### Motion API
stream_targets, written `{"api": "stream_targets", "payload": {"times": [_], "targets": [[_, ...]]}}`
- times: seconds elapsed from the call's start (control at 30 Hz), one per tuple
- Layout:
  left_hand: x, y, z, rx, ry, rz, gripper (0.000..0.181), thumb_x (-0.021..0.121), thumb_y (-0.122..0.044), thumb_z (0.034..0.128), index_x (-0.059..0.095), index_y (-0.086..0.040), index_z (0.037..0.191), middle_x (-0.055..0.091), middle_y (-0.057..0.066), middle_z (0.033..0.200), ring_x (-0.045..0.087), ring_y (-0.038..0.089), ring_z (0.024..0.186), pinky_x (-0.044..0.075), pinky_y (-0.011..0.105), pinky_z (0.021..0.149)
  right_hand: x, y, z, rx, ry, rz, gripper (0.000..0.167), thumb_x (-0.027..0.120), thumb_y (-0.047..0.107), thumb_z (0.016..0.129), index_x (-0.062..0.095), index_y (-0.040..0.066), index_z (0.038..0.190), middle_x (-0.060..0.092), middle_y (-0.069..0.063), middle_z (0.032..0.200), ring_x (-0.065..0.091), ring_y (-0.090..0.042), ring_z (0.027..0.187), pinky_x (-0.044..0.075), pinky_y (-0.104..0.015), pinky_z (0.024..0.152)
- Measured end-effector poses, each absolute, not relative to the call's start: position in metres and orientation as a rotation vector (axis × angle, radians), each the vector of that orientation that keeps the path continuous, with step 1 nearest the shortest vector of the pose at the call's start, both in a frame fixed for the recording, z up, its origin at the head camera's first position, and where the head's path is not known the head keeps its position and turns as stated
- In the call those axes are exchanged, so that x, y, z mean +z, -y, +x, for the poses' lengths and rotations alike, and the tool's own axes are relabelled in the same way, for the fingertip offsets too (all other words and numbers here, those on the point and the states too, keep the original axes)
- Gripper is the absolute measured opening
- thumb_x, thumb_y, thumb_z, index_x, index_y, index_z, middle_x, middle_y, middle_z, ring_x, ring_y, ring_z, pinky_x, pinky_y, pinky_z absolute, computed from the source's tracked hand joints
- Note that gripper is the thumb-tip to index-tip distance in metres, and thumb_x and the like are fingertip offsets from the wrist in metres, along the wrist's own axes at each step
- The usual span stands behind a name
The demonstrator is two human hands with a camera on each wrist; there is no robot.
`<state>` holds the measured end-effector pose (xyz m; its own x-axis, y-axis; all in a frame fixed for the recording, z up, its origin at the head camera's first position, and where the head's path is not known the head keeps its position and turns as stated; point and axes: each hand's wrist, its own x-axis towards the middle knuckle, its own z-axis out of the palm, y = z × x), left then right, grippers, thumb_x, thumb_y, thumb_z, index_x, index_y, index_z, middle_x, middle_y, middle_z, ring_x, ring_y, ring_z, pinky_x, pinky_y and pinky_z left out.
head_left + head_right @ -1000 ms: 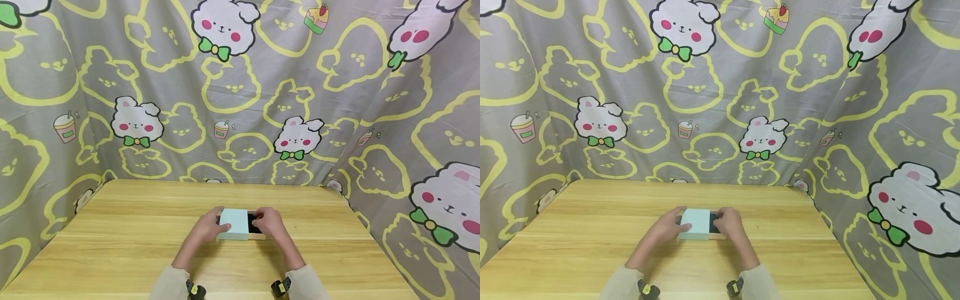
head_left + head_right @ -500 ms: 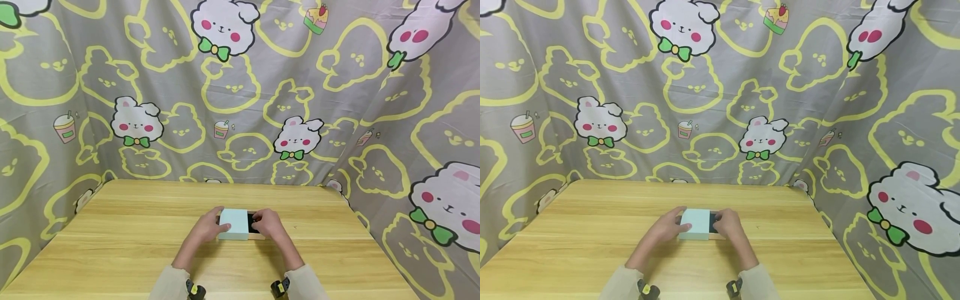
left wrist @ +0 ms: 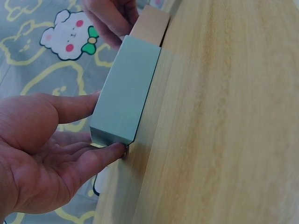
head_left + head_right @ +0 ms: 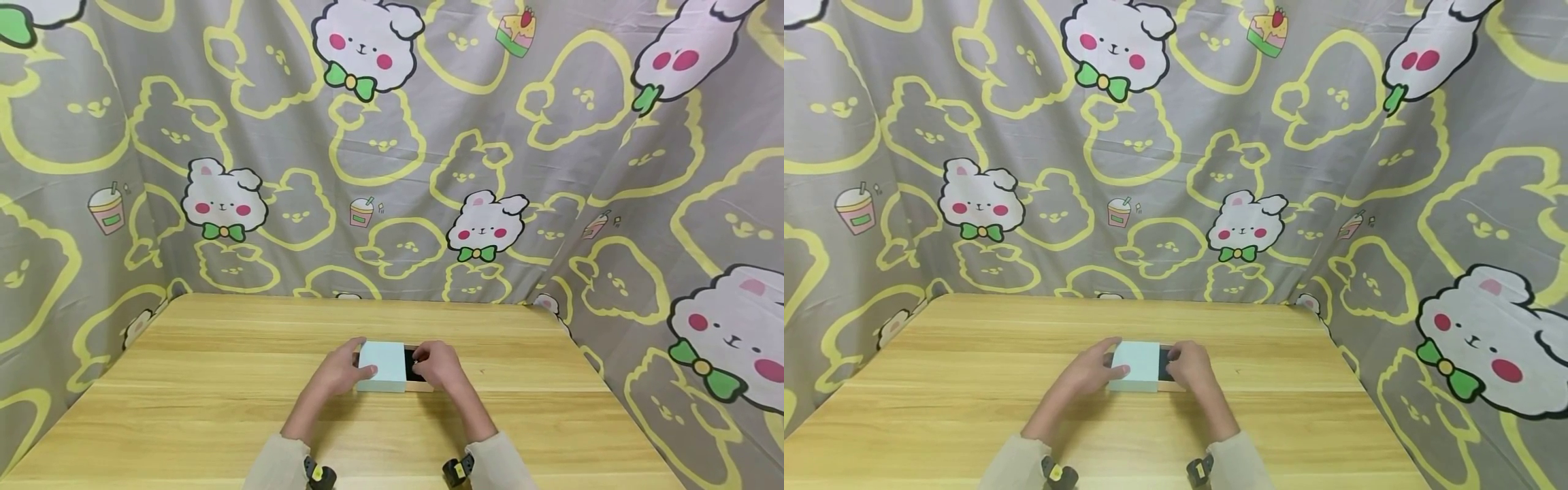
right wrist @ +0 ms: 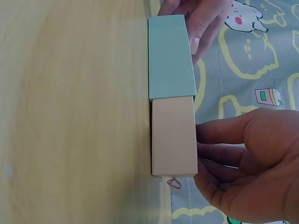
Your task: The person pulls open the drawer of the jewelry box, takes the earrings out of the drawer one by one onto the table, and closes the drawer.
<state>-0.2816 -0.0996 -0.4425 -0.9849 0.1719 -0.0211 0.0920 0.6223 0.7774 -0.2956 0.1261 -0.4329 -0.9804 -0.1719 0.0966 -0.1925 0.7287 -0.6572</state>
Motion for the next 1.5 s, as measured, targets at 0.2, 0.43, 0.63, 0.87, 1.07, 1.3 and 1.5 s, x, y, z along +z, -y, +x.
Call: {"api": "stream_targets", "payload": {"times": [0.2, 0.43, 0.63, 0.87, 1.07, 1.3, 1.5], "targets": [[-0.443, 0.099, -0.282, 1.299, -2.756, 0.229, 0.073, 0.077, -0.028, 0.0919, 0.043, -0.005, 0.152, 0.062, 0.027, 0.135, 0.06, 0.043, 0.124, 0.052, 0.056, 0.097, -0.434, -0.127, -0.297, 1.102, 2.87, 0.31, 0.015, 0.069, -0.002, 0.082, 0.074, 0.002, 0.096, 0.069, -0.007, 0.084, 0.059, -0.017, 0.074, 0.05, -0.031, 0.064], [-0.443, 0.098, -0.282, 1.301, -2.758, 0.221, 0.072, 0.077, -0.027, 0.092, 0.043, -0.005, 0.152, 0.061, 0.027, 0.135, 0.059, 0.043, 0.125, 0.051, 0.056, 0.097, -0.437, -0.127, -0.298, 1.136, 2.844, 0.297, 0.013, 0.066, -0.004, 0.08, 0.072, 0.004, 0.088, 0.066, -0.007, 0.076, 0.055, -0.014, 0.067, 0.047, -0.028, 0.06], [-0.444, 0.098, -0.284, 1.306, -2.754, 0.207, 0.072, 0.076, -0.027, 0.0923, 0.043, -0.006, 0.153, 0.061, 0.026, 0.137, 0.059, 0.043, 0.125, 0.051, 0.057, 0.098, -0.44, -0.127, -0.298, 1.151, 2.828, 0.291, 0.014, 0.069, -0.007, 0.078, 0.071, 0.004, 0.087, 0.066, -0.003, 0.076, 0.056, -0.013, 0.066, 0.047, -0.028, 0.059], [-0.443, 0.098, -0.283, 1.301, -2.754, 0.213, 0.073, 0.077, -0.027, 0.092, 0.043, -0.005, 0.152, 0.061, 0.026, 0.136, 0.059, 0.043, 0.125, 0.051, 0.057, 0.097, -0.441, -0.126, -0.299, 1.161, 2.814, 0.285, 0.009, 0.074, -0.004, 0.08, 0.071, 0.004, 0.084, 0.067, -0.001, 0.074, 0.056, -0.013, 0.064, 0.048, -0.029, 0.06], [-0.443, 0.099, -0.282, 1.298, -2.756, 0.212, 0.073, 0.077, -0.028, 0.0918, 0.043, -0.006, 0.152, 0.061, 0.026, 0.136, 0.059, 0.043, 0.125, 0.051, 0.057, 0.098, -0.442, -0.126, -0.3, 1.121, 2.802, 0.288, 0.01, 0.075, -0.002, 0.078, 0.071, 0.007, 0.078, 0.067, 0.001, 0.071, 0.055, -0.011, 0.062, 0.049, -0.028, 0.061], [-0.444, 0.099, -0.282, 1.31, -2.744, 0.22, 0.073, 0.077, -0.027, 0.0921, 0.042, -0.005, 0.153, 0.061, 0.027, 0.136, 0.059, 0.043, 0.126, 0.051, 0.056, 0.098, -0.442, -0.126, -0.299, 1.112, 2.799, 0.284, 0.011, 0.075, -0.002, 0.078, 0.07, 0.007, 0.076, 0.067, 0.0, 0.071, 0.055, -0.012, 0.062, 0.048, -0.028, 0.059], [-0.444, 0.098, -0.283, 1.301, -2.756, 0.222, 0.072, 0.077, -0.026, 0.0922, 0.043, -0.004, 0.152, 0.061, 0.027, 0.136, 0.06, 0.042, 0.125, 0.052, 0.055, 0.098, -0.443, -0.126, -0.299, 1.145, 2.799, 0.285, 0.011, 0.075, -0.006, 0.079, 0.072, 0.005, 0.078, 0.067, 0.0, 0.07, 0.056, -0.012, 0.06, 0.048, -0.028, 0.057]]}}
